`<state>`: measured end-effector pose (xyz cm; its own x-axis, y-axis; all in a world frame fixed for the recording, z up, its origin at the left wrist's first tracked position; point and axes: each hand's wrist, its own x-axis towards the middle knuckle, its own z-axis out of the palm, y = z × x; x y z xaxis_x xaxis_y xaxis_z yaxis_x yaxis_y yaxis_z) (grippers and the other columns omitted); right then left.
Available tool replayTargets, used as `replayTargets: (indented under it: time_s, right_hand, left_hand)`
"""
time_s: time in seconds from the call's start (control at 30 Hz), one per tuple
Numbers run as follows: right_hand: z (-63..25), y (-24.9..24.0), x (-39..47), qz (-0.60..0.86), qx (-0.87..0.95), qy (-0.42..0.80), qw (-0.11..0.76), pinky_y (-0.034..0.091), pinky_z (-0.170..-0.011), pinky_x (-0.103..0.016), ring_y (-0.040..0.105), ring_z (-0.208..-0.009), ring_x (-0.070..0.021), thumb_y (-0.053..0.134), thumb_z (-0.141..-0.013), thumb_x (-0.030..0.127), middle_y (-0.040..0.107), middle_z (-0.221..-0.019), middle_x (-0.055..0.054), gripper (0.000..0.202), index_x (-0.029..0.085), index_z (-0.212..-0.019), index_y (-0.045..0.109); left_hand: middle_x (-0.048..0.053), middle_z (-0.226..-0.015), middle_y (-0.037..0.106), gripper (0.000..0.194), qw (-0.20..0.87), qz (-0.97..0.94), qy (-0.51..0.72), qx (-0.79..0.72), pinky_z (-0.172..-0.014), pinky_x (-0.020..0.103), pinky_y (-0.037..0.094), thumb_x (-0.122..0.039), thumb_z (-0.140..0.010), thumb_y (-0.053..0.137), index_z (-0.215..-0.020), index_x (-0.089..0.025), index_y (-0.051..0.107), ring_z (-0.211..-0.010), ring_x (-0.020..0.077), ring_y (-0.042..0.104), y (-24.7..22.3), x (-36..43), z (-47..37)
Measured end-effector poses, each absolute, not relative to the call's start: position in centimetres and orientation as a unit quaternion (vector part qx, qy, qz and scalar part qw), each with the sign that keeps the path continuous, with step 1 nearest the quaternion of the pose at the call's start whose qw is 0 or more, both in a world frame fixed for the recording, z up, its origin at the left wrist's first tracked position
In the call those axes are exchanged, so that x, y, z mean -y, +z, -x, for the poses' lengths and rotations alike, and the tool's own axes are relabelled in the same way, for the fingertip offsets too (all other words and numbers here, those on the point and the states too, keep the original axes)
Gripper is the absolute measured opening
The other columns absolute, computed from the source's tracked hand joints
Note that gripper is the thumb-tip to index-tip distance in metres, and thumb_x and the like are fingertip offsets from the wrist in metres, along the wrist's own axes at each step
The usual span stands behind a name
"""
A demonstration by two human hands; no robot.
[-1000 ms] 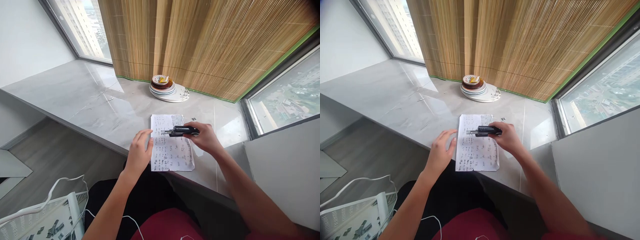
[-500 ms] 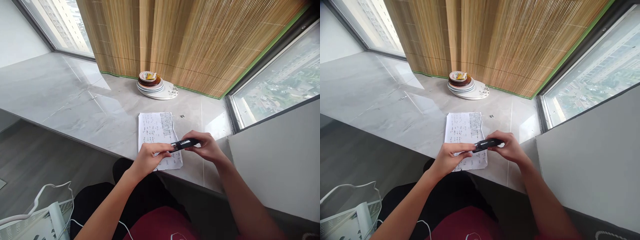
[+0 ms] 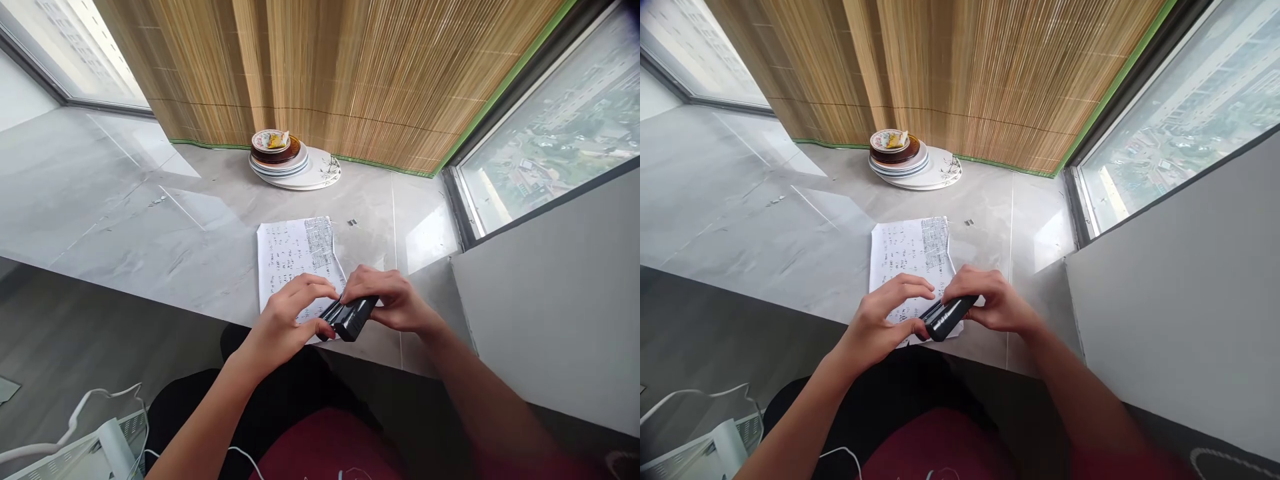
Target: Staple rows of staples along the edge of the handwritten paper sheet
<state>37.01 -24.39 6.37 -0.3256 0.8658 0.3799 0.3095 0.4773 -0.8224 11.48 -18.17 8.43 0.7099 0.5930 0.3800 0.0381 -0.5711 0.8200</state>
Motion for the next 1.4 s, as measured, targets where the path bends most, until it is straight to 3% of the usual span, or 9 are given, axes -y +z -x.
replayTargets:
  time_s: [0.23, 0.3, 0.4, 0.53, 0.63, 0.77, 0.97, 1.17, 1.4]
  right_hand:
    - [-37.3, 6.7, 24.5, 0.566, 0.615, 0.273, 0.477, 0.064, -0.078, -0.042, 0.075, -0.089, -0.0249, 0.085, -0.088, 0.04, 0.08, -0.1, -0.004, 0.025, 0.028, -0.109, 0.078]
    - [-38.2, 6.5, 24.4, 0.646, 0.55, 0.197, 0.491, 0.066, -0.08, -0.045, 0.076, -0.092, -0.0274, 0.084, -0.087, 0.041, 0.08, -0.104, -0.005, 0.031, 0.028, -0.114, 0.078]
    - [-40.0, 5.9, 24.5, 0.719, 0.501, 0.11, 0.469, 0.067, -0.083, -0.048, 0.078, -0.094, -0.0299, 0.083, -0.086, 0.04, 0.081, -0.106, -0.006, 0.034, 0.029, -0.117, 0.079]
    - [-41.2, 5.0, 24.6, 0.739, 0.513, 0.158, 0.407, 0.066, -0.089, -0.05, 0.079, -0.098, -0.0309, 0.084, -0.083, 0.034, 0.083, -0.107, -0.005, 0.031, 0.03, -0.114, 0.082]
    - [-40.5, 4.6, 24.3, 0.71, 0.543, 0.225, 0.388, 0.066, -0.09, -0.048, 0.079, -0.101, -0.0305, 0.084, -0.082, 0.033, 0.083, -0.111, -0.005, 0.033, 0.029, -0.114, 0.082]
    - [-39.2, 4.5, 23.8, 0.685, 0.576, 0.228, 0.384, 0.064, -0.086, -0.045, 0.076, -0.098, -0.0275, 0.078, -0.087, 0.033, 0.081, -0.109, -0.004, 0.027, 0.029, -0.114, 0.081]
    - [-38.5, 4.9, 23.6, 0.681, 0.587, 0.218, 0.38, 0.062, -0.087, -0.043, 0.074, -0.099, -0.027, 0.075, -0.089, 0.03, 0.079, -0.11, -0.004, 0.027, 0.03, -0.115, 0.079]
    - [-37.7, 5.0, 23.3, 0.665, 0.611, 0.214, 0.372, 0.061, -0.09, -0.044, 0.073, -0.103, -0.0267, 0.072, -0.092, 0.028, 0.077, -0.114, -0.004, 0.038, 0.033, -0.13, 0.076]
    - [-37.0, 4.4, 22.9, 0.642, 0.671, 0.152, 0.337, 0.056, -0.1, -0.051, 0.068, -0.11, -0.0284, 0.058, -0.101, 0.02, 0.075, -0.122, -0.003, 0.05, 0.043, -0.145, 0.067]
  left_hand:
    - [0.007, -0.116, 0.074, 0.011, 0.289, -0.834, 0.366, -0.294, -0.1, 0.045, 0.059, -0.029, -0.106, 0.067, -0.115, -0.022, 0.069, -0.114, 0.0261, 0.07, 6.1, 17.1, -12.5]
    - [0.01, -0.132, 0.071, 0.022, 0.251, -0.861, 0.299, -0.326, -0.108, 0.049, 0.057, -0.029, -0.111, 0.056, -0.129, -0.022, 0.066, -0.127, 0.028, 0.065, 4.6, 17.0, -12.8]
    - [0.014, -0.162, 0.051, 0.039, 0.176, -0.923, 0.154, -0.306, -0.122, 0.061, 0.043, -0.028, -0.112, 0.053, -0.15, -0.022, 0.056, -0.152, 0.0354, 0.045, 3.1, 16.9, -12.9]
    - [0.018, -0.159, 0.051, 0.037, 0.115, -0.945, 0.083, -0.296, -0.121, 0.062, 0.043, -0.03, -0.11, 0.056, -0.145, -0.019, 0.061, -0.15, 0.0378, 0.046, 3.5, 16.4, -12.5]
    - [0.017, -0.164, 0.046, 0.041, 0.122, -0.953, 0.078, -0.266, -0.126, 0.068, 0.033, -0.035, -0.108, 0.061, -0.146, -0.021, 0.06, -0.156, 0.0388, 0.038, 4.1, 15.6, -12.4]
    - [0.006, -0.176, 0.03, 0.053, 0.165, -0.958, 0.069, -0.225, -0.131, 0.072, 0.017, -0.036, -0.106, 0.066, -0.157, -0.036, 0.052, -0.165, 0.0384, 0.02, 3.8, 14.9, -12.4]
    - [0.002, -0.179, 0.023, 0.064, 0.162, -0.958, 0.07, -0.227, -0.129, 0.078, 0.015, -0.038, -0.105, 0.067, -0.164, -0.045, 0.042, -0.165, 0.0428, 0.016, 3.5, 16.1, -12.7]
    - [0.007, -0.18, 0.018, 0.064, 0.155, -0.952, 0.064, -0.256, -0.123, 0.085, 0.016, -0.039, -0.107, 0.064, -0.165, -0.045, 0.039, -0.164, 0.0465, 0.014, 3.7, 17.7, -13.8]
    - [0.007, -0.18, 0.019, 0.064, 0.168, -0.943, 0.089, -0.272, -0.126, 0.082, 0.012, -0.04, -0.106, 0.064, -0.165, -0.044, 0.04, -0.166, 0.0432, 0.01, 3.0, 18.2, -14.2]
